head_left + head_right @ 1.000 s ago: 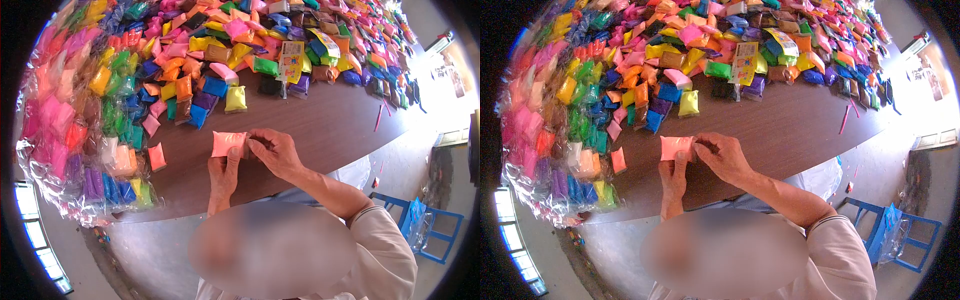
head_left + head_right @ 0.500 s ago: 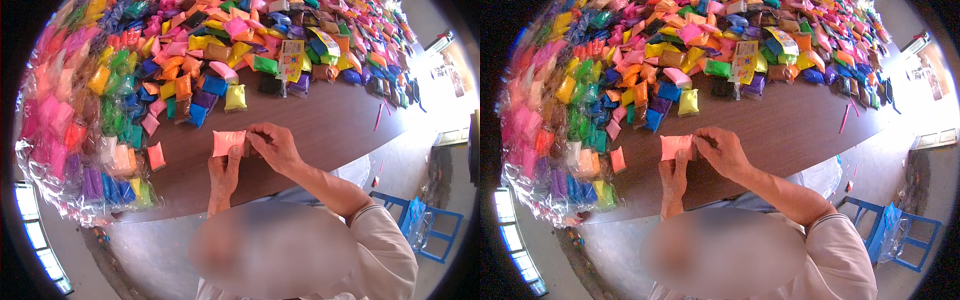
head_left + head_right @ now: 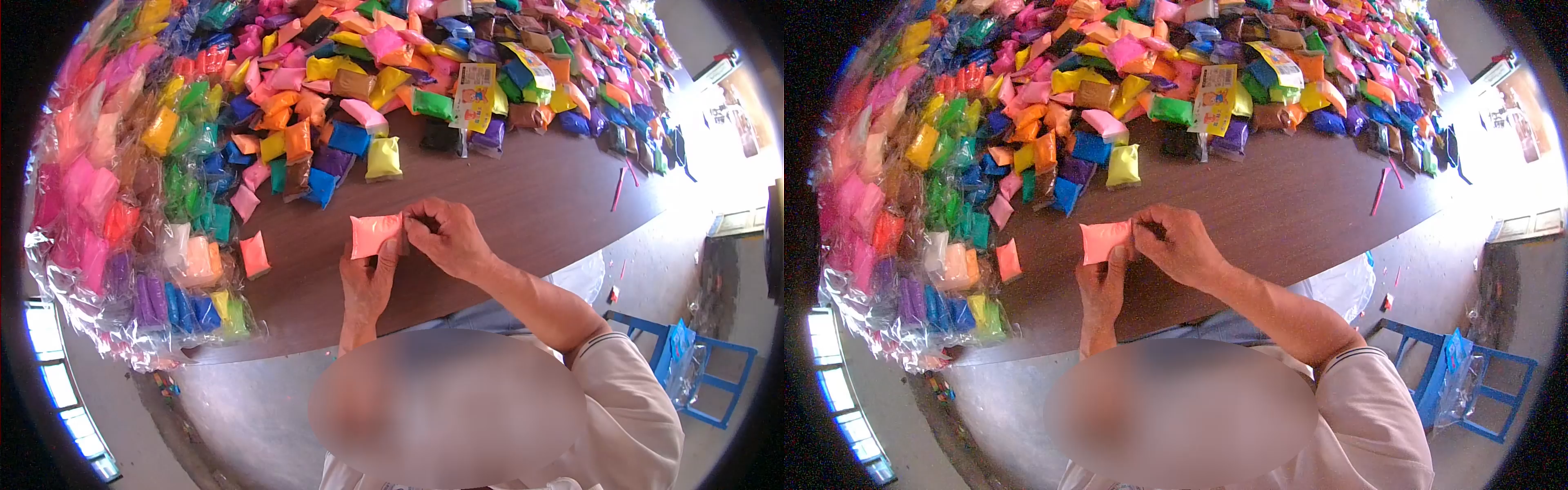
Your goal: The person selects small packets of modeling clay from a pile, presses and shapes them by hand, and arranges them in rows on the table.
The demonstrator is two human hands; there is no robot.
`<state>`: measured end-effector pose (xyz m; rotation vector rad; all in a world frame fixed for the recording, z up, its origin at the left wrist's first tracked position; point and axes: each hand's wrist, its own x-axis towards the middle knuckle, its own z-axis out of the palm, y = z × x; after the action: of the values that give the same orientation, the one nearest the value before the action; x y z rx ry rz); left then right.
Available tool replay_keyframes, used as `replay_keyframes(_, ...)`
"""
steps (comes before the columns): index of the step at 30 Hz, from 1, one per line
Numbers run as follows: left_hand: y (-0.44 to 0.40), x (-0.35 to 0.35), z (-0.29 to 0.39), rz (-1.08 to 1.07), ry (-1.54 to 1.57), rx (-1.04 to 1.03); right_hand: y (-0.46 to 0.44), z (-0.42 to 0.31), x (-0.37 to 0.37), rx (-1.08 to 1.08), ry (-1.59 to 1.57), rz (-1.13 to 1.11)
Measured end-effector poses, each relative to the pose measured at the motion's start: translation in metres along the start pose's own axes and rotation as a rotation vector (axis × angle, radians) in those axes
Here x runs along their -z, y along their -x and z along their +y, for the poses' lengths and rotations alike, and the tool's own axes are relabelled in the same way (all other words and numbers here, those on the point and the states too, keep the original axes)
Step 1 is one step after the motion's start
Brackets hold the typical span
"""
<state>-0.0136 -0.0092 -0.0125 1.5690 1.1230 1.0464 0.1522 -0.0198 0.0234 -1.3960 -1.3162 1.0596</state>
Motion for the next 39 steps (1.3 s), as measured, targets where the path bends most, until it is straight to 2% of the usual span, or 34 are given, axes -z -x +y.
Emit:
replay_keyframes(3, 0.003, -0.002, 0.002, 0.019, 0.144, 0.018, -0.002, 0.008, 0.001, 0.045, 0.014, -0.039)
replay_keyframes(6, 0.007, 0.002, -0.004, 0.003, 0.236, 0.070, -0.002, 0.011, 0.002, 0.120, -0.061, -0.169)
replay_keyframes(9, 0.006, 0.003, -0.005, 0.016, 0.216, 0.073, -0.002, 0.013, 0.001, -0.016, -0.098, -0.213)
replay_keyframes(15, 0.004, 0.002, 0.003, 0.036, 0.207, 0.063, 0.001, 0.008, 0.004, -0.073, -0.267, -0.232)
replay_keyframes(21, 0.002, -0.001, 0.008, 0.070, 0.189, 0.043, 0.002, 0.014, 0.000, 0.108, -0.029, -0.055)
replay_keyframes(27, 0.003, 0.002, 0.001, 0.038, 0.175, 0.063, 0.001, 0.011, -0.005, 0.117, -0.009, -0.013)
replay_keyframes(34, 0.003, 0.002, -0.003, 0.029, 0.114, 0.031, 0.000, 0.010, -0.002, 0.005, -0.139, -0.093)
replay_keyframes(39, 0.003, 0.002, 0.000, 0.028, 0.183, 0.046, 0.000, 0.005, 0.000, -0.100, -0.234, -0.158)
